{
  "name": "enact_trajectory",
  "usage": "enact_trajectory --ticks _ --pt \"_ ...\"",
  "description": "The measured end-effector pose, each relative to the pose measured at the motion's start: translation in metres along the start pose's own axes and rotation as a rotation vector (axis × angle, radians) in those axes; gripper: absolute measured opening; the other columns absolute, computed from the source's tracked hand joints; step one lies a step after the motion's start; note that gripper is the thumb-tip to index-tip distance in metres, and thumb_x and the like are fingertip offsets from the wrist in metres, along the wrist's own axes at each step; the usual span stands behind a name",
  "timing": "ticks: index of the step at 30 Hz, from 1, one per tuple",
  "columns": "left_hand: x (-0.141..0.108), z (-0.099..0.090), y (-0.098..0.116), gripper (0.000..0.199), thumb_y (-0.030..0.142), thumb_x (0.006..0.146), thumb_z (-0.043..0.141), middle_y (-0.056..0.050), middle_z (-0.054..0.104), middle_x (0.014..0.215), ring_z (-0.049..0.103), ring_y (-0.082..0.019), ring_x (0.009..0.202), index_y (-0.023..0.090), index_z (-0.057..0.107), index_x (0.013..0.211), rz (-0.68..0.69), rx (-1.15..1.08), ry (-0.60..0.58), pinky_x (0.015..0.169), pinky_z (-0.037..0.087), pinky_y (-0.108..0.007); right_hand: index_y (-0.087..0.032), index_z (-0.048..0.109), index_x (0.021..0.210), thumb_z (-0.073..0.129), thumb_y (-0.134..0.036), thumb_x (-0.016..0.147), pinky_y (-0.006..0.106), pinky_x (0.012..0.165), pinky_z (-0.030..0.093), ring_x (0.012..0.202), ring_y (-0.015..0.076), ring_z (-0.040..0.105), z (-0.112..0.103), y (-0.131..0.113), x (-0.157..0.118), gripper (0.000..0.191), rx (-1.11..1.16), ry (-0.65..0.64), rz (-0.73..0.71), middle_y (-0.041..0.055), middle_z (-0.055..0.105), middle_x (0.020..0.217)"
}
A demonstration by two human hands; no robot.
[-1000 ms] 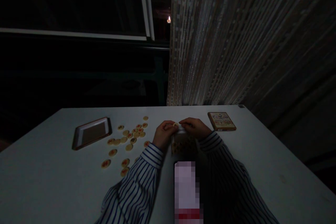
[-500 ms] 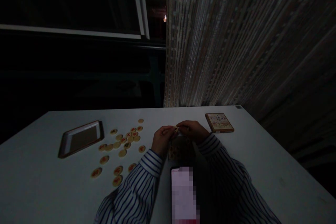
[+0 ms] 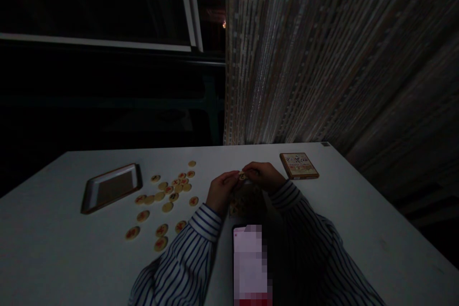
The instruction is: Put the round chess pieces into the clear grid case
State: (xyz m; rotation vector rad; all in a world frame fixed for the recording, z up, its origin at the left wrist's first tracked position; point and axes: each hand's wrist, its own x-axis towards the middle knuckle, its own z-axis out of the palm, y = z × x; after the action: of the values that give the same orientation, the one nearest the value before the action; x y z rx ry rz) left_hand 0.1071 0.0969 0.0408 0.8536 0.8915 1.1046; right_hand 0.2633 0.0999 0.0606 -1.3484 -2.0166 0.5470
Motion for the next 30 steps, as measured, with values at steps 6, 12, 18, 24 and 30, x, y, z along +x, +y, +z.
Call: enact_trajectory --ticks 6,12,18,24,30 --pt "-0.006 -0.001 -0.001 0.026 0.024 0.056 0.071 -0.003 0.068 0.071 0.06 -0.012 0.066 0.013 0.065 0.079 -0.035 -0.071 -0.028 0.066 0.047 -0.023 -0.016 0.063 0.089 0.05 -0.026 0.076 0.022 0.066 0.044 0.073 0.012 0.06 -0.002 -0.007 -0.004 0.02 0.002 -0.03 -0.033 0.0028 0.066 0.081" --pt "-0.012 -0.001 -0.002 0.025 0.024 0.058 0.069 -0.004 0.068 0.072 0.061 -0.013 0.066 0.014 0.065 0.08 -0.051 -0.112 -0.049 0.069 0.047 -0.026 -0.015 0.062 0.095 0.055 -0.027 0.073 0.023 0.065 0.045 0.071 0.0127 0.058 -0.001 -0.012 -0.006 0.025 -0.119 -0.069 -0.087 0.0053 0.065 0.085" --pt "-0.013 -0.002 -0.001 0.026 0.023 0.057 0.07 -0.003 0.068 0.072 0.061 -0.013 0.067 0.013 0.065 0.081 -0.041 -0.126 -0.047 0.07 0.047 -0.025 -0.016 0.06 0.097 0.055 -0.027 0.074 0.025 0.07 0.045 0.074 0.0129 0.058 -0.001 -0.012 -0.007 0.026 -0.156 -0.058 -0.179 0.0059 0.064 0.09" --pt "-0.015 -0.001 0.0 0.026 0.022 0.057 0.07 -0.003 0.068 0.074 0.062 -0.012 0.069 0.014 0.065 0.081 -0.038 -0.134 -0.026 0.073 0.047 -0.025 -0.015 0.059 0.099 0.055 -0.029 0.075 0.026 0.07 0.045 0.075 0.0133 0.058 -0.004 -0.013 -0.008 0.028 -0.184 -0.056 -0.195 0.0063 0.063 0.088" --pt "-0.015 -0.001 -0.001 0.028 0.023 0.056 0.071 -0.004 0.068 0.076 0.062 -0.014 0.07 0.014 0.064 0.083 -0.044 -0.104 -0.001 0.071 0.048 -0.027 -0.015 0.058 0.099 0.056 -0.029 0.074 0.026 0.072 0.044 0.076 0.0136 0.056 0.0 -0.009 -0.007 0.029 -0.234 -0.045 -0.225 0.0065 0.061 0.089"
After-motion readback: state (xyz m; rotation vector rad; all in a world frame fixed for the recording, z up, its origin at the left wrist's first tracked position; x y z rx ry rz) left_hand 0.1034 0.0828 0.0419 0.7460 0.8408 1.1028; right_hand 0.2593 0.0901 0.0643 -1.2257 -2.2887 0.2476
